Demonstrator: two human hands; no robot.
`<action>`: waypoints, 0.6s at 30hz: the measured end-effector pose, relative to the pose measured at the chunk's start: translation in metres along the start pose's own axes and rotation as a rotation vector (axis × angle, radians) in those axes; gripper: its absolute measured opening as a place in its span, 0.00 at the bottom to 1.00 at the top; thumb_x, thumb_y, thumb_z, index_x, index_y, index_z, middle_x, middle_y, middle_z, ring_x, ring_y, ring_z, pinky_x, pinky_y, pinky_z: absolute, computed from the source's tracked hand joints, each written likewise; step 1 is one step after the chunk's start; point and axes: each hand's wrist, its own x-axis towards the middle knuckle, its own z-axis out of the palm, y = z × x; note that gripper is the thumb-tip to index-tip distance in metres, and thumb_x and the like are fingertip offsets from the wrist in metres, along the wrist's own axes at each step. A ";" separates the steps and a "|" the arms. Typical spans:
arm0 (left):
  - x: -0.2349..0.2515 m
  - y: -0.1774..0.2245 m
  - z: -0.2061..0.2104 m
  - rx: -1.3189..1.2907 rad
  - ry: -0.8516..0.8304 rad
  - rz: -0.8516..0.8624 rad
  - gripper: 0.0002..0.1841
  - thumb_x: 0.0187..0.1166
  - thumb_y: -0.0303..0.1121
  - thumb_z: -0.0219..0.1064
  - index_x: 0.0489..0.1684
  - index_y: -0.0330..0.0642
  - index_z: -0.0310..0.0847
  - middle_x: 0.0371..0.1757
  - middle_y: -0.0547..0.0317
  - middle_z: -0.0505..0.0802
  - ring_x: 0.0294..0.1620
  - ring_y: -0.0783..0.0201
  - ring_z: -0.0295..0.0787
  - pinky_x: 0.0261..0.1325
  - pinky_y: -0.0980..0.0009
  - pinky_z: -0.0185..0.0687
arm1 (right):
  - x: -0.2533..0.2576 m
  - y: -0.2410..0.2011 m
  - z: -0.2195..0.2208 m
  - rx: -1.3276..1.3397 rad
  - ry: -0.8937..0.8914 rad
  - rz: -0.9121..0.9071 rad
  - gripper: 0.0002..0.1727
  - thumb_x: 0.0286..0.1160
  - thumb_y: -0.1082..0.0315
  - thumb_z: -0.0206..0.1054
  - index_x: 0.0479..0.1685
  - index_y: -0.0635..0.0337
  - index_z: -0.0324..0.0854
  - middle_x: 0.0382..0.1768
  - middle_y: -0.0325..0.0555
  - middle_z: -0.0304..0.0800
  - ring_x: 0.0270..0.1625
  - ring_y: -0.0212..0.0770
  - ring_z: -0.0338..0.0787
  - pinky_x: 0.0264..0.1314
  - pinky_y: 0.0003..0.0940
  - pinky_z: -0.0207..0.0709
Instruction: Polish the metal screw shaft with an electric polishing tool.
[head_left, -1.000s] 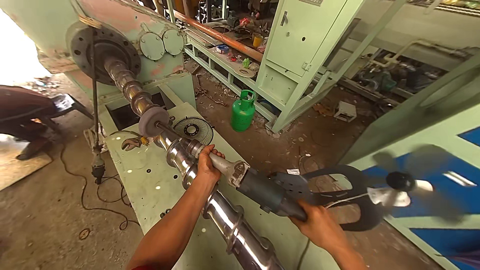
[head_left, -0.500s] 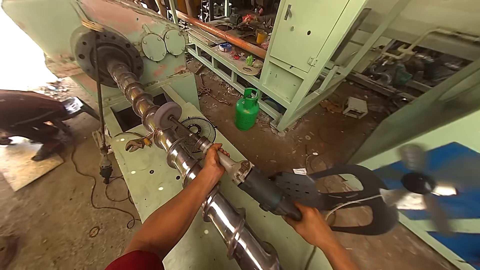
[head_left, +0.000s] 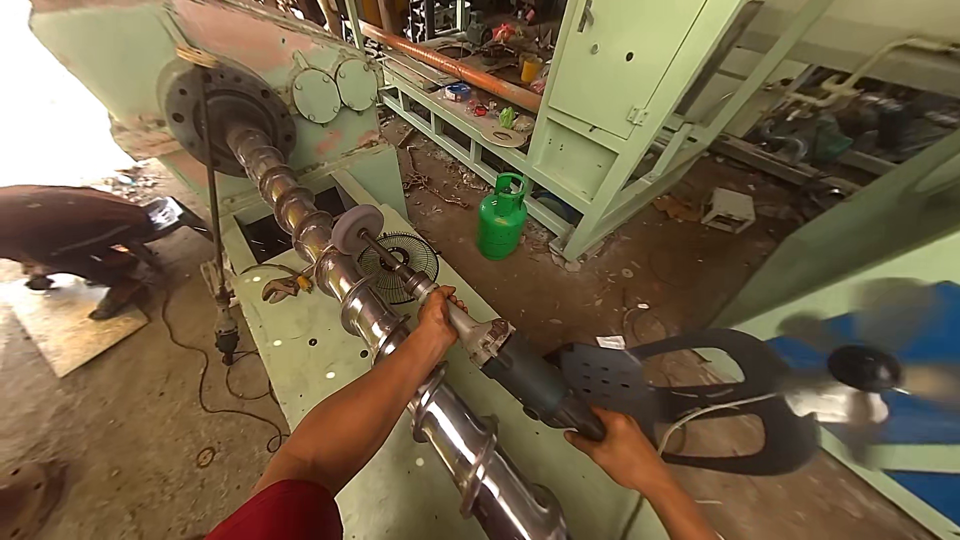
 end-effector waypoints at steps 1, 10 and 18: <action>-0.001 0.000 0.000 -0.007 -0.006 0.007 0.06 0.76 0.29 0.65 0.37 0.45 0.71 0.22 0.59 0.76 0.18 0.62 0.76 0.25 0.65 0.82 | 0.000 0.000 -0.001 -0.003 0.006 -0.003 0.24 0.60 0.40 0.80 0.45 0.49 0.91 0.33 0.44 0.93 0.42 0.47 0.93 0.49 0.58 0.85; -0.018 0.001 -0.005 -0.146 -0.108 0.067 0.05 0.76 0.29 0.63 0.34 0.46 0.70 0.20 0.60 0.77 0.17 0.64 0.77 0.25 0.67 0.83 | -0.008 -0.003 -0.015 -0.115 0.072 -0.049 0.24 0.63 0.40 0.77 0.46 0.48 0.91 0.34 0.46 0.94 0.42 0.51 0.95 0.49 0.62 0.85; -0.035 0.006 -0.012 -0.243 -0.186 0.073 0.05 0.77 0.29 0.59 0.31 0.46 0.69 0.18 0.61 0.76 0.16 0.64 0.77 0.27 0.67 0.85 | -0.019 -0.010 -0.023 -0.232 0.173 -0.105 0.22 0.62 0.43 0.76 0.42 0.51 0.90 0.28 0.50 0.93 0.37 0.56 0.95 0.41 0.63 0.84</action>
